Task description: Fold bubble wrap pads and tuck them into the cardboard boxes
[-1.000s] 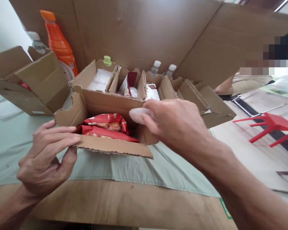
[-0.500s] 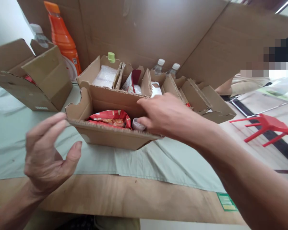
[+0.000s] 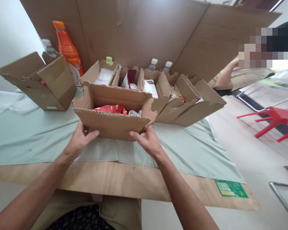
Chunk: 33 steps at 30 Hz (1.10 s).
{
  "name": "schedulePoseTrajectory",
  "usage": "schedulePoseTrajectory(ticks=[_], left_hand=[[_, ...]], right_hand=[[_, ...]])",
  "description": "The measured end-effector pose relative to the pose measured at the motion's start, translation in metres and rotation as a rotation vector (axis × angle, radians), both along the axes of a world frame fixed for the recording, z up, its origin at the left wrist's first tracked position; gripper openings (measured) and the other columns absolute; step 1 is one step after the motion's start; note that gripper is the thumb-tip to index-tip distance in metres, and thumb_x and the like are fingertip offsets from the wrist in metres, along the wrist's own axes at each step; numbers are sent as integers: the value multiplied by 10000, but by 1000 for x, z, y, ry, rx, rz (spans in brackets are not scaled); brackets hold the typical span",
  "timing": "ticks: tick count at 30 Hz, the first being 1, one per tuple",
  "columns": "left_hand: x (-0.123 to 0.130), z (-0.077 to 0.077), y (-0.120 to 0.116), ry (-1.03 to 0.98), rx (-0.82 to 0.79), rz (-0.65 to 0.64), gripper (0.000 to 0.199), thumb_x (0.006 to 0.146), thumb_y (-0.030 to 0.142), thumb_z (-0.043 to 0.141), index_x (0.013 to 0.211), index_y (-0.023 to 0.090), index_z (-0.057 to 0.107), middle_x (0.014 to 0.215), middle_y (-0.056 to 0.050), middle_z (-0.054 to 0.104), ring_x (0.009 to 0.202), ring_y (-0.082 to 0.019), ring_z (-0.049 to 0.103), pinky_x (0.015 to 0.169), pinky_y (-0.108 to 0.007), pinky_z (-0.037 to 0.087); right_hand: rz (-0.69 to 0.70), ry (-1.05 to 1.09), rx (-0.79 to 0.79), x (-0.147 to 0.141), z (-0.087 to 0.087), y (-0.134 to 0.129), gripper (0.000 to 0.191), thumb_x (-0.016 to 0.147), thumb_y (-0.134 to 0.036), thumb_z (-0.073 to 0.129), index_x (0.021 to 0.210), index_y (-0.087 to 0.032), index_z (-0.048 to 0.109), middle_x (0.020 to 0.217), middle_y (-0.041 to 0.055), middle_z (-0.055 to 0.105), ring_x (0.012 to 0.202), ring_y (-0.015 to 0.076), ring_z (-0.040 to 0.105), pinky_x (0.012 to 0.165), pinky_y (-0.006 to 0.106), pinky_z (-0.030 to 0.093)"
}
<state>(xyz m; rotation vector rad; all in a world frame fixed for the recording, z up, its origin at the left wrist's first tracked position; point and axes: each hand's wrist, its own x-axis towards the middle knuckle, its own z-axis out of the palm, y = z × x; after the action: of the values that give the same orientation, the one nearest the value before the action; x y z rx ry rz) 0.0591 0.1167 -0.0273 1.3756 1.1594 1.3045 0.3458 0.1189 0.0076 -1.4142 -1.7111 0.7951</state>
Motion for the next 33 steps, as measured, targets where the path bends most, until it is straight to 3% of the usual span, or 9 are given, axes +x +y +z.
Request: schedulePoseTrajectory(ticks=[5,9,11,14,17,20,24,28,33], left_hand=[[-14,-4,-59,-13,-39,30,774,846,492,805,1493,279,437,1508,-108,545,1442,-327,493,1239,-519,377],[-55,6,-113,-19,-24,187,758,820,439,846,1467,305,475,1513,-92,541,1455,-308,486,1258,-476,365],[-72,20,-113,-42,85,285,738,787,400,875,1426,320,517,1481,-69,563,1402,-285,529,1231,-445,403],[-76,45,-86,-24,252,325,753,758,367,888,1416,313,526,1430,-58,597,1348,-274,566,1182,-438,454],[-56,56,-64,30,294,267,779,796,366,839,1474,277,466,1428,-85,603,1360,-289,568,1200,-482,438],[-28,42,-70,48,203,201,801,825,389,805,1516,245,427,1509,-136,553,1444,-326,506,1251,-524,380],[-11,11,-106,64,62,217,817,829,429,801,1527,224,427,1520,-173,538,1491,-377,455,1266,-577,348],[-24,-3,-133,51,-9,332,747,875,443,762,1510,237,427,1453,-164,578,1463,-353,491,1288,-567,317],[-55,-3,-134,10,69,469,660,900,403,752,1477,271,462,1482,-120,566,1460,-322,500,1268,-523,356]], right_hand=[[-105,-94,105,-28,15,-43,647,873,-786,585,1082,-184,699,1025,133,753,909,303,673,766,424,569],[36,-119,93,-63,38,-65,534,919,-713,595,1042,-205,708,969,94,750,852,269,677,764,403,579],[143,-75,157,-84,51,-52,511,923,-658,630,1183,-223,694,1148,93,750,1026,290,688,914,435,580],[241,34,285,-99,69,-22,591,917,-636,647,1334,-219,636,1371,101,682,1279,297,611,1103,449,506],[113,14,311,-82,72,-14,600,897,-692,635,1206,-179,679,1202,130,736,1105,285,667,999,446,552],[-125,-123,318,-47,56,-32,581,855,-737,658,1014,-180,713,1013,130,754,943,299,679,872,473,564],[-95,-98,214,-28,26,-56,584,840,-725,693,1040,-177,721,1090,151,763,1021,331,700,869,469,573],[72,0,109,-60,15,-40,680,810,-746,709,1168,-168,692,1216,172,745,1113,352,696,960,511,566],[269,111,151,-114,20,-8,686,796,-714,751,1239,-195,674,1309,154,714,1271,370,635,1105,549,505]])
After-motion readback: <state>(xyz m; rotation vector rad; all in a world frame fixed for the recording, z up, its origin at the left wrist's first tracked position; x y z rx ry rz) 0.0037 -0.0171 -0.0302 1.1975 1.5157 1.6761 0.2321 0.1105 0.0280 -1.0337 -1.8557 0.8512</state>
